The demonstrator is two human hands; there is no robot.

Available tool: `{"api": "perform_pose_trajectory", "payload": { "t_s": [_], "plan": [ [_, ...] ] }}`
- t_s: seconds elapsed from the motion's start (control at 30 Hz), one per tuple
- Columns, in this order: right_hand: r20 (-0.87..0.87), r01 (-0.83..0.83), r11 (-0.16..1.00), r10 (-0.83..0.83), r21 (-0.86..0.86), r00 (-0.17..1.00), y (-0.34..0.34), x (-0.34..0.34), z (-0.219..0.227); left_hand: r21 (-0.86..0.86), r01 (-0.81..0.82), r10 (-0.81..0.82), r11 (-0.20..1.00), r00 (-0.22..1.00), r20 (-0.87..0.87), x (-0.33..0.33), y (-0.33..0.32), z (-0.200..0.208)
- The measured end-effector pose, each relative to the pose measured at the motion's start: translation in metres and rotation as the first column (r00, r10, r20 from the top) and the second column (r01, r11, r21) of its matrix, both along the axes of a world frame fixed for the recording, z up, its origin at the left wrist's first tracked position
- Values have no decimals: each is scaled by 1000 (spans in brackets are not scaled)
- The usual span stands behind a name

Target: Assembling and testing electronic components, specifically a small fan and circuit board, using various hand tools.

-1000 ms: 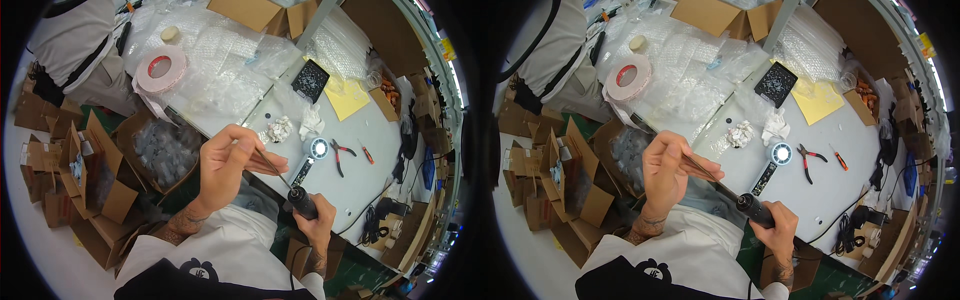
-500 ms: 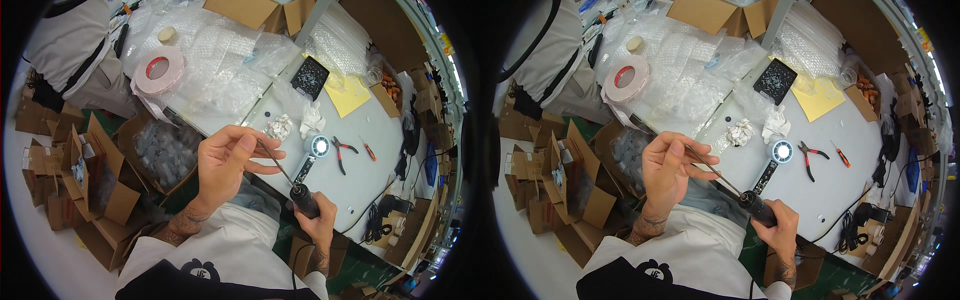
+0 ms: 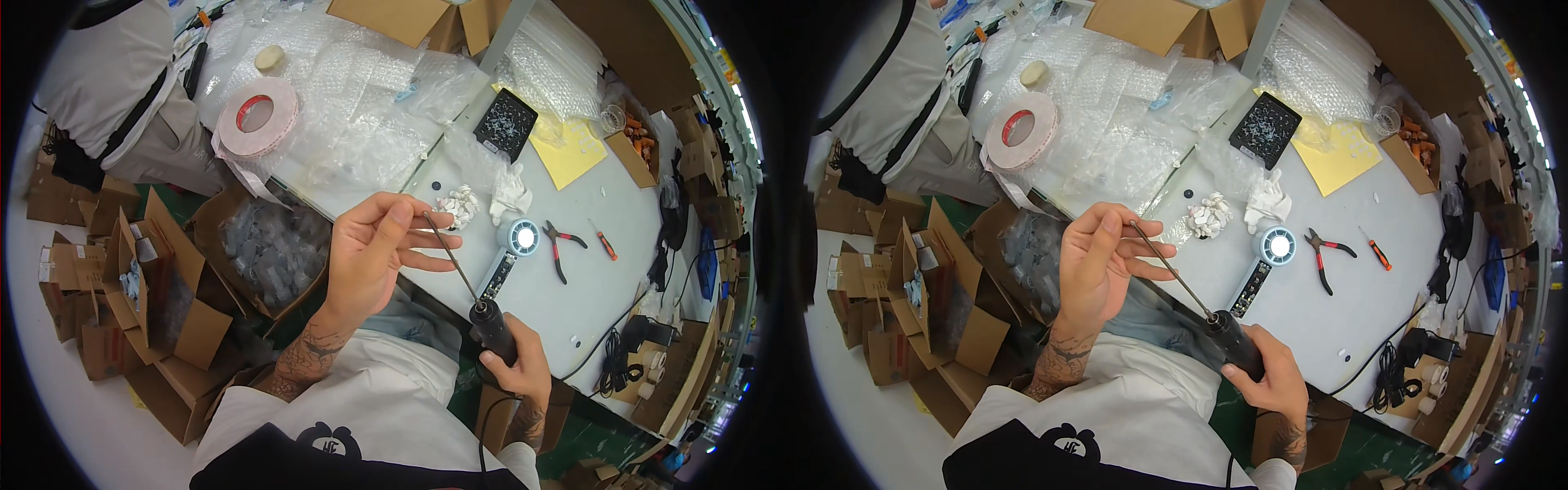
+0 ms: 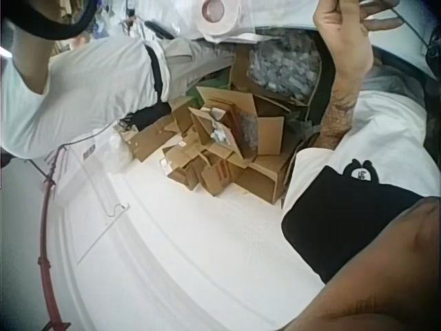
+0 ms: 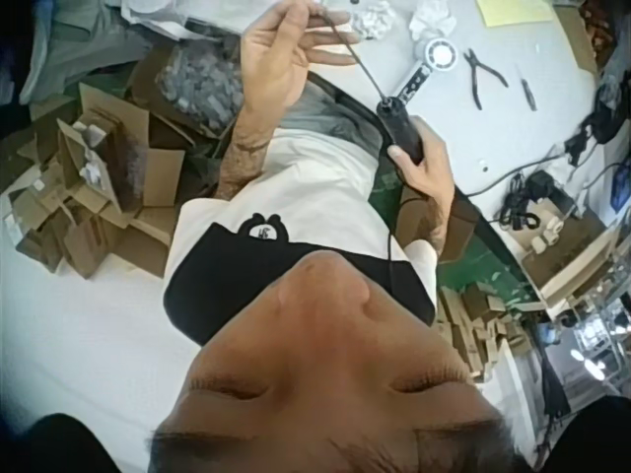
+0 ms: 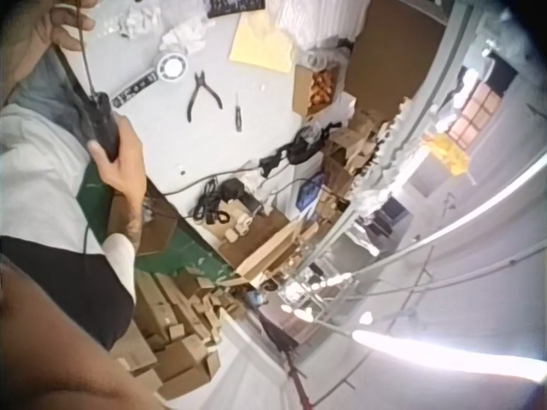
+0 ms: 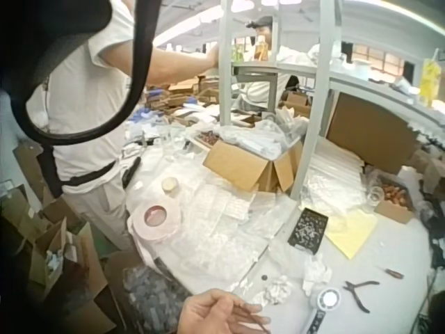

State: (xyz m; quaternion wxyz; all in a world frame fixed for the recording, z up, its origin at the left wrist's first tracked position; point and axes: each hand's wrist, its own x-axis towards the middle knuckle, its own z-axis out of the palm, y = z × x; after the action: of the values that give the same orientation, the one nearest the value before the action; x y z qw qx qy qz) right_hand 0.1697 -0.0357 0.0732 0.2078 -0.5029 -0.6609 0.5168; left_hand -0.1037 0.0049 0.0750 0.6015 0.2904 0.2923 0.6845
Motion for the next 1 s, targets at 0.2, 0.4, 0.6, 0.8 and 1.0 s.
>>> {"api": "perform_pose_trajectory", "payload": {
  "t_s": [0.2,0.4,0.6,0.8,1.0],
  "plan": [
    [-3,-41,998,41,-45,999,-1,10,-5,-35,4,-2,999,999,48,4,4,1],
    [25,-90,992,88,84,996,11,11,2,7,-111,111,994,981,-158,-1,3,-7],
    [-149,128,980,-106,151,983,1,48,-19,-21,-204,146,979,767,-625,6,18,-32],
    [-395,500,861,-493,-93,776,35,67,-51,287,-90,300,954,360,-883,26,55,-63],
    [-548,513,821,-558,-253,623,47,83,-81,127,-80,146,989,327,-934,35,66,-76]
  ]
}}
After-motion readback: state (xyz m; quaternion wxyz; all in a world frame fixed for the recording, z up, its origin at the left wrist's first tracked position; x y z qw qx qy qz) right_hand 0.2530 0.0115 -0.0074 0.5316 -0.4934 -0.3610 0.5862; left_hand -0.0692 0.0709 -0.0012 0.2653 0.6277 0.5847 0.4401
